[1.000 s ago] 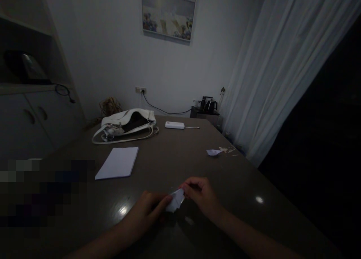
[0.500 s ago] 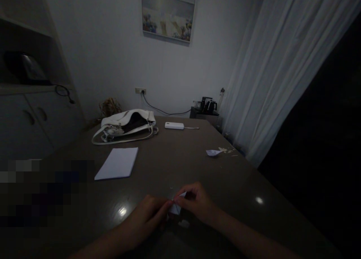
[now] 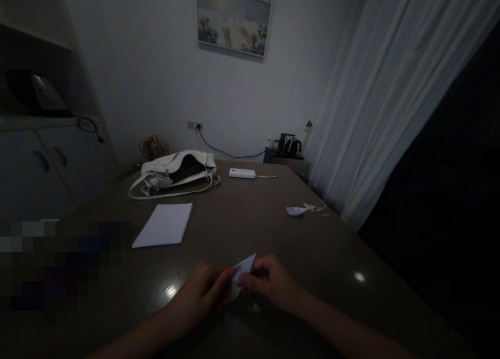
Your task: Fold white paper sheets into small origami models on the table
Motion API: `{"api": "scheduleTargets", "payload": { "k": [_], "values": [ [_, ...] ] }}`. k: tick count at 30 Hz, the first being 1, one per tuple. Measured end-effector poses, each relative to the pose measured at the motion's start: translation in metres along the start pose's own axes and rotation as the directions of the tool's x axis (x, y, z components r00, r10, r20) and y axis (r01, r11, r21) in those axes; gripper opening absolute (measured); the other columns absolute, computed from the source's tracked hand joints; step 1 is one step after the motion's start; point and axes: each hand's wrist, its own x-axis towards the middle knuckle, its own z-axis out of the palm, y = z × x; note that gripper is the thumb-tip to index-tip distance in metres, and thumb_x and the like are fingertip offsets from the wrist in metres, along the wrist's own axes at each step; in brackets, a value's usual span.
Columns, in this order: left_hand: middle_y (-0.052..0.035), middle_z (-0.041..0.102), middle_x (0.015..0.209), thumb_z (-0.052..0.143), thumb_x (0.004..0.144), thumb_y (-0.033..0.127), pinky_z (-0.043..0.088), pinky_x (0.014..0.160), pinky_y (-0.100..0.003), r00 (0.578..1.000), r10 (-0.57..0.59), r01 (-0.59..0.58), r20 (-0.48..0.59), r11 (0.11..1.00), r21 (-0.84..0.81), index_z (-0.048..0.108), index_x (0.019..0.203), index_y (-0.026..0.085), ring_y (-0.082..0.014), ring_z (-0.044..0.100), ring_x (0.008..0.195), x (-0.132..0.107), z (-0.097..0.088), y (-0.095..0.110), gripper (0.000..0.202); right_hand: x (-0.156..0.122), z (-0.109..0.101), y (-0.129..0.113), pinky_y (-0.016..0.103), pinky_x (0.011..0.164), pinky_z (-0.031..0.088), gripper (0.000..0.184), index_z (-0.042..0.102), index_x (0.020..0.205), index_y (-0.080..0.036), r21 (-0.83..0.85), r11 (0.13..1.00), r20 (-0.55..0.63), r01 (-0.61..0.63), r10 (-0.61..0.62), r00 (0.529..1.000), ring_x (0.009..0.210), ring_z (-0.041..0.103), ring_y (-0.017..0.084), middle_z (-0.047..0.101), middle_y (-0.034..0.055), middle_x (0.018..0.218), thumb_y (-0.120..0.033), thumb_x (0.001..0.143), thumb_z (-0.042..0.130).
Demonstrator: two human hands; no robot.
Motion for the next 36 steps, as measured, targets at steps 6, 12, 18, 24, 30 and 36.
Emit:
{"api": "scheduleTargets", "payload": {
  "k": [6, 12, 18, 24, 30, 36],
  "values": [
    [0.0003, 0.055, 0.052, 0.030, 0.091, 0.046, 0.037, 0.052, -0.018, 0.999, 0.024, -0.027, 0.046, 0.998, 0.059, 0.060, 0.059, 0.012, -0.0104, 0.052, 0.051, -0.003, 0.000, -0.001, 0.055, -0.005, 0.000, -0.008, 0.020, 0.052, 0.038, 0.026, 0.067, 0.071, -0.011, -0.223, 0.972, 0.042, 0.076, -0.068, 0.997, 0.054, 0.050, 0.010, 0.059, 0.0017, 0.060, -0.036, 0.077, 0.062],
    [-0.0007, 0.056, 0.056, 0.027, 0.094, 0.040, 0.038, 0.055, -0.018, 0.983, 0.163, -0.171, 0.082, 0.980, 0.101, 0.062, 0.065, 0.012, -0.0099, 0.053, 0.052, -0.006, 0.002, 0.000, 0.054, -0.008, 0.002, -0.006, 0.020, 0.053, 0.038, 0.025, 0.065, 0.065, -0.011, -0.227, 0.971, 0.106, 0.075, -0.052, 0.993, 0.053, 0.049, 0.009, 0.057, 0.0004, 0.057, -0.033, 0.076, 0.063],
    [-0.0005, 0.056, 0.057, 0.026, 0.094, 0.042, 0.037, 0.054, -0.018, 0.985, 0.163, -0.166, 0.055, 0.985, 0.055, 0.063, 0.065, 0.012, -0.0099, 0.051, 0.052, -0.004, -0.003, 0.005, 0.055, -0.006, 0.001, -0.007, 0.020, 0.054, 0.040, 0.032, 0.067, 0.073, -0.010, -0.099, 0.993, 0.177, 0.065, -0.047, 0.983, 0.055, 0.052, 0.009, 0.059, 0.0021, 0.062, -0.039, 0.081, 0.056],
    [-0.0036, 0.063, 0.069, 0.029, 0.091, 0.051, 0.041, 0.066, -0.022, 0.984, 0.165, -0.171, 0.062, 0.979, 0.106, 0.066, 0.075, 0.015, -0.0143, 0.054, 0.066, -0.010, 0.000, 0.002, 0.053, -0.013, 0.000, -0.007, 0.022, 0.058, 0.044, 0.032, 0.068, 0.073, -0.012, -0.104, 0.990, 0.314, 0.091, -0.054, 0.948, 0.059, 0.057, 0.011, 0.061, 0.0030, 0.064, -0.041, 0.081, 0.056],
    [-0.0015, 0.055, 0.057, 0.024, 0.089, 0.057, 0.039, 0.058, -0.021, 0.985, 0.164, -0.168, 0.047, 0.977, 0.127, 0.064, 0.069, 0.016, -0.0131, 0.046, 0.058, -0.013, 0.010, -0.002, 0.061, -0.015, 0.002, -0.002, 0.019, 0.051, 0.042, 0.034, 0.067, 0.071, -0.012, -0.195, 0.978, 0.353, 0.075, -0.002, 0.936, 0.051, 0.053, 0.009, 0.058, 0.0014, 0.057, -0.042, 0.082, 0.055],
    [0.0006, 0.047, 0.048, 0.023, 0.088, 0.060, 0.034, 0.048, -0.021, 0.980, 0.176, -0.185, 0.096, 0.978, 0.097, 0.061, 0.060, 0.016, -0.0117, 0.041, 0.051, -0.012, 0.008, 0.003, 0.064, -0.019, 0.000, -0.006, 0.019, 0.052, 0.041, 0.034, 0.068, 0.070, -0.015, -0.224, 0.968, 0.391, 0.110, -0.014, 0.920, 0.053, 0.055, 0.009, 0.061, 0.0019, 0.059, -0.045, 0.081, 0.054]
  ]
}}
